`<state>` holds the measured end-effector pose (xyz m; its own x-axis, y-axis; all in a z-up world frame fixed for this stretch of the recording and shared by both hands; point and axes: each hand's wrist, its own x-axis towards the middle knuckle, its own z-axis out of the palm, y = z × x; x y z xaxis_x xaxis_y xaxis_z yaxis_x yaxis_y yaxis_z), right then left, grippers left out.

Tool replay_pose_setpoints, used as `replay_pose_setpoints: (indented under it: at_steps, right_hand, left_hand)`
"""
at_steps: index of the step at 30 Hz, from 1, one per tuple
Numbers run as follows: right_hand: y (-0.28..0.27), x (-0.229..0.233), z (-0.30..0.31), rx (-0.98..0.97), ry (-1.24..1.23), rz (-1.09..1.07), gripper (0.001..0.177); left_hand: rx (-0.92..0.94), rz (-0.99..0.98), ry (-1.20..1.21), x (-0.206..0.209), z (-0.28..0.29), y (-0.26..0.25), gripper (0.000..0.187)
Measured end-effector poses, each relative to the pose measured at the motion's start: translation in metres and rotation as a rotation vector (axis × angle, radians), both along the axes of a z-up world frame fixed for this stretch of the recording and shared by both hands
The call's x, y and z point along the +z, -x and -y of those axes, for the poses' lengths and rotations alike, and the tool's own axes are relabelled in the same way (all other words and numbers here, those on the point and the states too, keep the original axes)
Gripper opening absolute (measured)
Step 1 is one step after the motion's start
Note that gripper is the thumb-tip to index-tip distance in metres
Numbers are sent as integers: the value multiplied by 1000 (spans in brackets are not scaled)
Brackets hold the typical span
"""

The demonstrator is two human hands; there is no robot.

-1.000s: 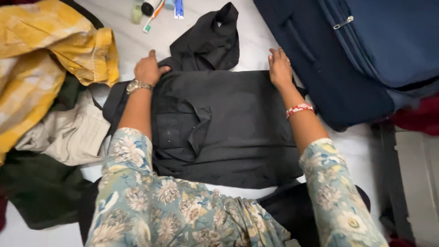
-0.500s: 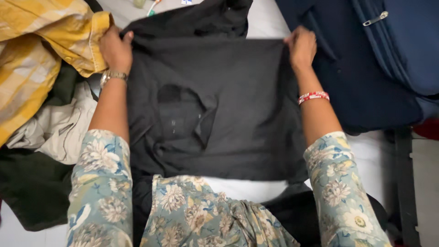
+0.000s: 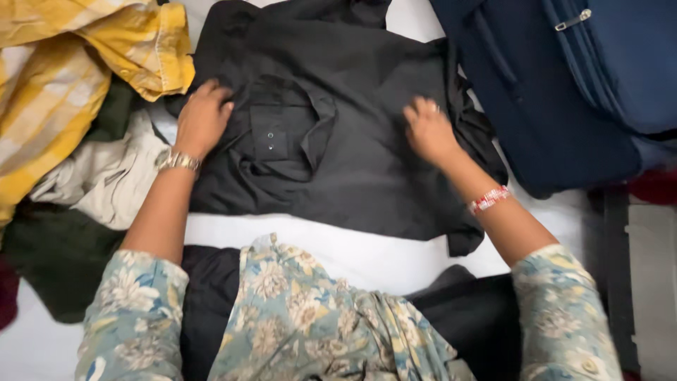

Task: The person sits on the floor and folds a black shirt by hand. They first open and close a blue suitcase, then pick up the shirt, lay it flat, and fold it into a compact rectangle.

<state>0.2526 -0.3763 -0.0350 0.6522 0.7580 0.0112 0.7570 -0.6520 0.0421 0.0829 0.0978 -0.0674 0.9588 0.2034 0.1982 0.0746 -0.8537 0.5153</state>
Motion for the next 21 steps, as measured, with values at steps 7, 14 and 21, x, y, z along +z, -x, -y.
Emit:
replay_pose_setpoints:
  at_steps: [7,14,21]
  right_hand:
    - [59,3,101,-22,571,-535,41]
    - [22,31,148,-356,641,-694,53]
    - [54,44,202,-885,705,-1055,81]
  left_hand:
    - [102,-719,141,-6,-3,70,34]
    - [207,-777,-44,-56,-23,95,59]
    - [293,-831,-122,-65,-25,106,66]
